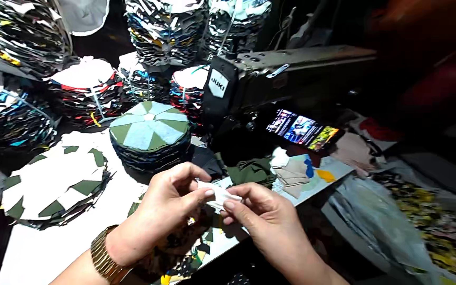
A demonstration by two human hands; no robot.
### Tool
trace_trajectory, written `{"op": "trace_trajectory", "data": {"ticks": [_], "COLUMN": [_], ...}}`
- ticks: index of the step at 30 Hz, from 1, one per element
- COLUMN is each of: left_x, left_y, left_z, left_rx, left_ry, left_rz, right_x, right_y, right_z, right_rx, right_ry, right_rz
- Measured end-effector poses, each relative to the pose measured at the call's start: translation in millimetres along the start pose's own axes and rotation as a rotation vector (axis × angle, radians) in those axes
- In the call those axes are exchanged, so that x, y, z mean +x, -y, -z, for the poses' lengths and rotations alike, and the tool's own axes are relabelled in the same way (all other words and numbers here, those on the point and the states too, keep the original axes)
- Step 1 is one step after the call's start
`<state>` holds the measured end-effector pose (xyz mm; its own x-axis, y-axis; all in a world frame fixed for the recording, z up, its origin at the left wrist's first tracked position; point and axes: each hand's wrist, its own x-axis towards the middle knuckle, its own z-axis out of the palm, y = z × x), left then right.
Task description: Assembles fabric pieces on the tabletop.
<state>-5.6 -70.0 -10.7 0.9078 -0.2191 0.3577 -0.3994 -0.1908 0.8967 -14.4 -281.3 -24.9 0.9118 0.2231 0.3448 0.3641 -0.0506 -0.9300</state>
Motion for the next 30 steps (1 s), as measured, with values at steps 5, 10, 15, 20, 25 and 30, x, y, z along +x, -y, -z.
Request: {"op": "trace_trajectory", "data": {"ticks": [5, 10, 15, 20, 25, 30], "left_x": [0, 2, -2, 4, 9, 9], "left_y": [5, 7, -3, -2, -4, -9], "left_z": [3, 8, 9, 11, 29, 46], "left_rx": [0.001, -0.108, -0.272, -0.377, -0.236, -0.092], "left_ry": [0.054, 0.164, 0.182, 0.245, 0.365, 0.637], "left_rz": [0.103, 0.146, 0.182, 0.189, 0.113, 0.153], "right_x": [4, 7, 4, 3, -3, -26], "right_y": [-4, 4, 6, 5, 7, 2], "right_z": [0, 1, 1, 1, -1, -16], "right_rx": [-0.148, -0.115, -0.069, -0.105, -0.077, -0.012], "right_ry": [-0.034, -0.044, 0.014, -0.009, 0.049, 0.196], "right_rz": [0.152, 0.183, 0.032, 0.031, -0.018, -0.150]}}
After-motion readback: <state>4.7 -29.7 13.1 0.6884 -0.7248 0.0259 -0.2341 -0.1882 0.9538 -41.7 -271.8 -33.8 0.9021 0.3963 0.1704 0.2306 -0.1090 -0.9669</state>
